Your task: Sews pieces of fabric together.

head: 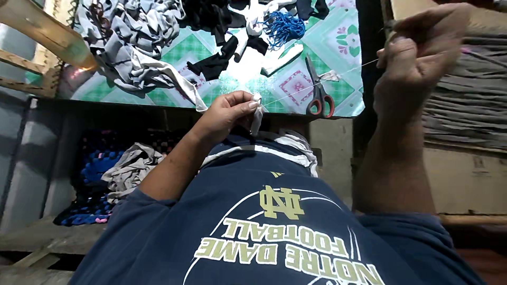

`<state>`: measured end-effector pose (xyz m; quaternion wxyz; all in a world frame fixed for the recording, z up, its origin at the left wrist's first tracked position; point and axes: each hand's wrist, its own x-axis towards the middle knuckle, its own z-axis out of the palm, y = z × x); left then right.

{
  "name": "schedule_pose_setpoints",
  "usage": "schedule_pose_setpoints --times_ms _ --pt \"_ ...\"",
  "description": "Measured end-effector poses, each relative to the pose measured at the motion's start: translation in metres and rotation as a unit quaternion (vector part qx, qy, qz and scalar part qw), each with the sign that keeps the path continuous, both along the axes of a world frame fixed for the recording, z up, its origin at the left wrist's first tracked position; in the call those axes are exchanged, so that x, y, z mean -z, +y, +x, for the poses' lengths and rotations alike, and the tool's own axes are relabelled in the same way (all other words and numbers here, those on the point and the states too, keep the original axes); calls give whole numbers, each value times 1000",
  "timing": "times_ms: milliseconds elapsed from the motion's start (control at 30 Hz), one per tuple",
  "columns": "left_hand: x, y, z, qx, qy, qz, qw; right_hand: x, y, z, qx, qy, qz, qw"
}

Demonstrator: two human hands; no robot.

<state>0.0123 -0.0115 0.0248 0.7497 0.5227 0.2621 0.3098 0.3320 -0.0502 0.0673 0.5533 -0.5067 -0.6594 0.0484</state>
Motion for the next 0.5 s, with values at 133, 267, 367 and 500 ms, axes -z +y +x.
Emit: schedule_pose_setpoints --times_ms 133,267,367,500 --pt "-1 -1 -1 20 -29 -21 999 14 8 -2 20 -8 -40 999" --pt "-4 -3 -2 37 -30 -50 998 20 11 -5 17 -12 -48 999" --pt "-7 -4 -1 57 -38 -57 996 22 14 -4 14 -8 -44 999" --pt "-8 -4 0 70 -41 -69 994 22 14 -3 20 -6 -44 999"
